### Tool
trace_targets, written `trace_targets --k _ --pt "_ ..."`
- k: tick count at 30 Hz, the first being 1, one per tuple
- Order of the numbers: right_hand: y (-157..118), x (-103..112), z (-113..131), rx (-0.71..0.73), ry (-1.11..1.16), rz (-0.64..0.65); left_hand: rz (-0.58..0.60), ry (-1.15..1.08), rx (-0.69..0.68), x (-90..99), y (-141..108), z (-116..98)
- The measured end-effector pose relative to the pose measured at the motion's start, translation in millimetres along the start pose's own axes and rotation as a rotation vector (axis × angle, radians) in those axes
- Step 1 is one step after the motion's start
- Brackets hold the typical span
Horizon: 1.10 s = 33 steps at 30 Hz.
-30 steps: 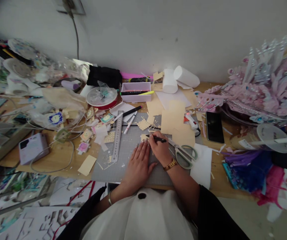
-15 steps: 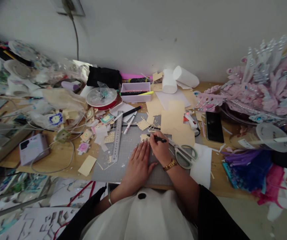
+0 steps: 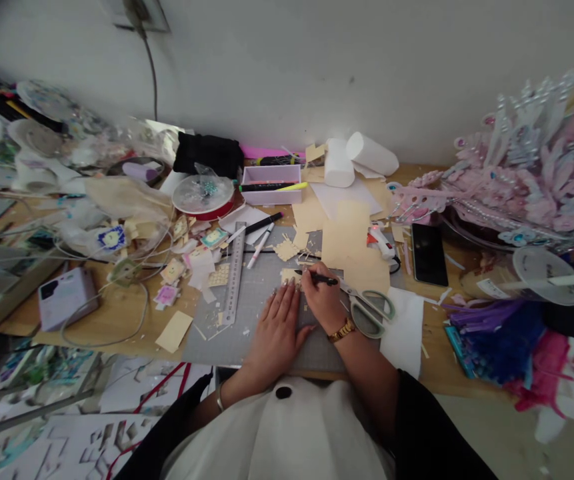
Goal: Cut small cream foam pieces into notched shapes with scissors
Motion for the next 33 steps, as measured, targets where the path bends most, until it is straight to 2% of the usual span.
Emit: trace_targets --k 16,33 --pt "0.7 -1.0 2.6 0.013 -0.036 0.013 0.006 -0.036 0.007 -0.3 0.9 0.3" --pt "-1.9 -0.2 -3.1 -0.023 -0.052 -0.041 -0.018 -0.025 -0.004 -0.7 0.0 0.4"
Point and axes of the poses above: each hand's wrist, its own y-axis towards the middle knuckle, its own x-axis out of the back of the hand, z = x × y, the point moved 6 cm from there along y, towards the middle knuckle, and after that the axes turned 14 degrees about -y, right-handed, at the moved point
